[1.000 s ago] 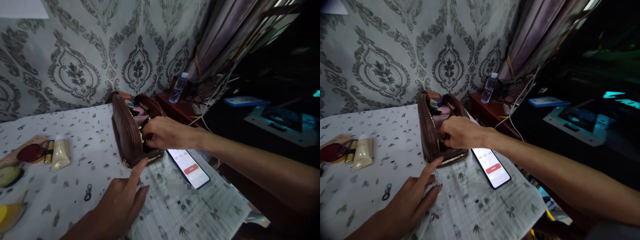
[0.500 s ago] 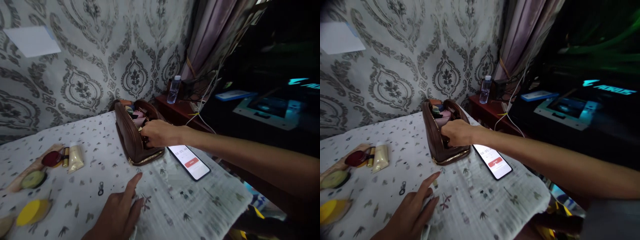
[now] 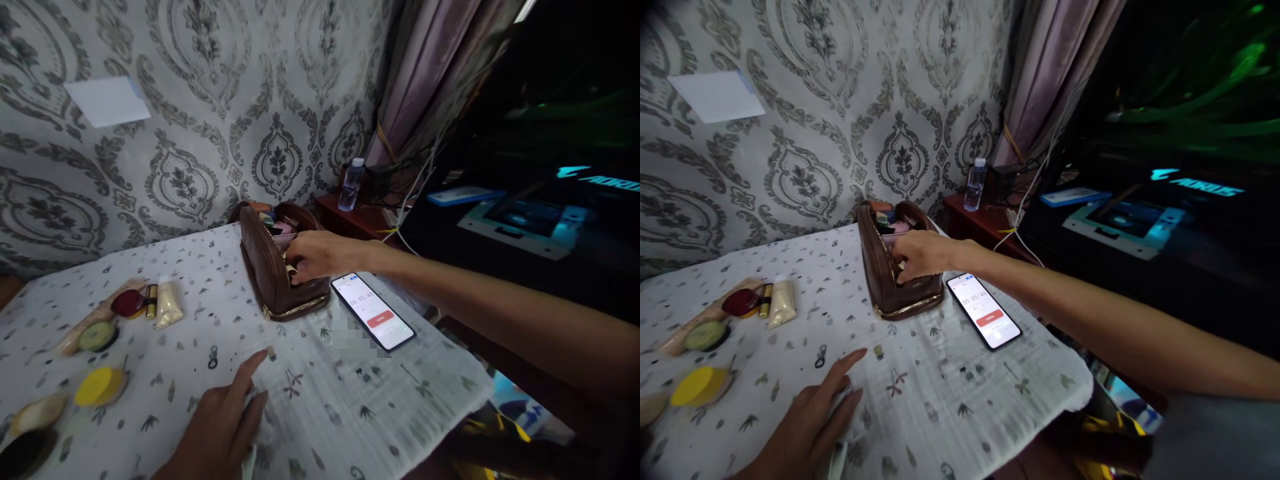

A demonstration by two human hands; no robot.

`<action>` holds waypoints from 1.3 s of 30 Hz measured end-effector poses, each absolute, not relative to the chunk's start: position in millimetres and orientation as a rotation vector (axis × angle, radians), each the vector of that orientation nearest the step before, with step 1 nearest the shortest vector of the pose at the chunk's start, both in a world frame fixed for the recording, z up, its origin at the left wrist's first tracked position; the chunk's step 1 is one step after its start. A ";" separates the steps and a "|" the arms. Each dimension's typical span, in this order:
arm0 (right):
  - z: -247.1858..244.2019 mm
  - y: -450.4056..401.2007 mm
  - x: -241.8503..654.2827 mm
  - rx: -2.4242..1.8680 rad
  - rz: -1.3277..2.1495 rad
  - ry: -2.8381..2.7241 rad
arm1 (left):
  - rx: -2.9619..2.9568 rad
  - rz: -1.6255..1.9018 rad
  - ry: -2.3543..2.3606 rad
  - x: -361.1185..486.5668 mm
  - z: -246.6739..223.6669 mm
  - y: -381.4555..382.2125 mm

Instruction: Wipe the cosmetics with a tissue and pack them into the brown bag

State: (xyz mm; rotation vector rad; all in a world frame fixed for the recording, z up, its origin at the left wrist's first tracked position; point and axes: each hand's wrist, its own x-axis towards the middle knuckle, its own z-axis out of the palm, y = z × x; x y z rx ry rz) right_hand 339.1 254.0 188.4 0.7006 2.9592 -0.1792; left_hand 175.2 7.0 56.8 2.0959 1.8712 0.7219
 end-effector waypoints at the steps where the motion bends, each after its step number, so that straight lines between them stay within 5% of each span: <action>1: 190.3 254.5 342.3 0.725 -0.200 2.985 | 2.148 0.734 1.903 169.1 53.8 4.0; 9: 193.8 224.5 361.4 1.033 -0.304 3.495 | 2.467 0.397 2.225 121.1 36.1 -31.4; 13: 172.4 188.6 349.4 0.758 -0.604 3.694 | 2.368 0.336 2.145 126.9 41.8 -51.2; 18: 124.6 147.3 309.4 0.293 -1.025 3.573 | 2.247 0.232 2.217 129.9 44.0 -63.2; 24: 81.2 103.2 258.7 0.375 -1.334 3.213 | 2.139 0.368 2.431 97.3 59.9 -63.2; 28: 63.2 85.3 229.9 0.528 -1.748 2.894 | 1.884 0.522 2.660 45.5 101.5 -31.0; 31: 47.6 77.8 214.8 0.629 -2.060 2.696 | 1.734 0.314 2.680 0.2 128.3 13.8; 39: 31.4 74.9 224.2 0.658 -2.045 2.833 | 1.516 -0.173 2.594 -61.1 122.7 122.5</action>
